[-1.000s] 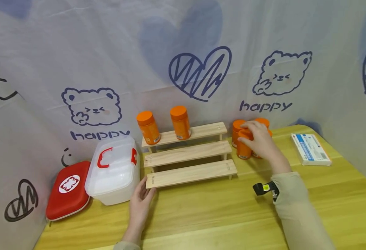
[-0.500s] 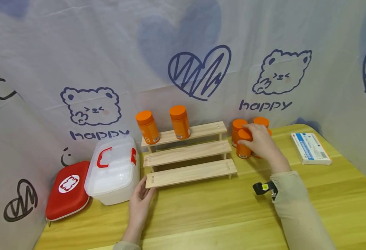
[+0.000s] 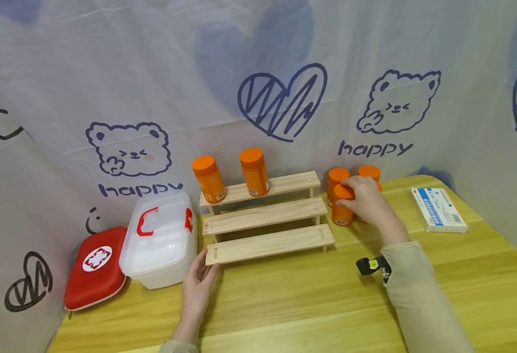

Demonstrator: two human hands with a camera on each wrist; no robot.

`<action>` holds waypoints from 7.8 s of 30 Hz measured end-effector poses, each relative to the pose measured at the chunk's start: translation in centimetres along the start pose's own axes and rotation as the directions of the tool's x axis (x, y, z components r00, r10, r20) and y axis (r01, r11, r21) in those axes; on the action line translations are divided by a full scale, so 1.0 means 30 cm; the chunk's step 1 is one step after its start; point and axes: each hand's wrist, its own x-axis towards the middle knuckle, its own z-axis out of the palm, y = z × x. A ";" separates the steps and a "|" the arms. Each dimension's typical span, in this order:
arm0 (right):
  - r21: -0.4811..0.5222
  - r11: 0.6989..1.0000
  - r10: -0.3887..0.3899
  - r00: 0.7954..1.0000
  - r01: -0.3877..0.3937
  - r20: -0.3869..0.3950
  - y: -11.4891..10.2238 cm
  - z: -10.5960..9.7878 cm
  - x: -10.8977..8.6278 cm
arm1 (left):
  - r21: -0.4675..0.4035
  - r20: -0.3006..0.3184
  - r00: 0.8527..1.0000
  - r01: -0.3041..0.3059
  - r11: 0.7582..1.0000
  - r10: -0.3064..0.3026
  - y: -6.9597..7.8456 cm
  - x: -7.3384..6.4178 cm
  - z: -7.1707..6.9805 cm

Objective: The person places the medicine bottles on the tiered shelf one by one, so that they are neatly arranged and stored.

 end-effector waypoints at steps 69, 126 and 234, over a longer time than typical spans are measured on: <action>0.325 0.937 0.050 0.871 0.129 -0.489 -0.245 -0.075 0.148 | -0.002 0.003 1.000 -0.004 1.000 0.004 -0.004 -0.001 -0.007; 0.124 0.991 -0.007 0.948 0.049 -0.319 0.047 0.040 -0.015 | 0.005 0.004 1.000 0.004 1.000 -0.004 -0.007 -0.002 -0.002; 0.222 0.916 -0.253 0.909 0.335 -0.330 -0.119 -0.034 -0.053 | 0.005 0.006 1.000 -0.003 1.000 0.003 0.008 0.000 -0.005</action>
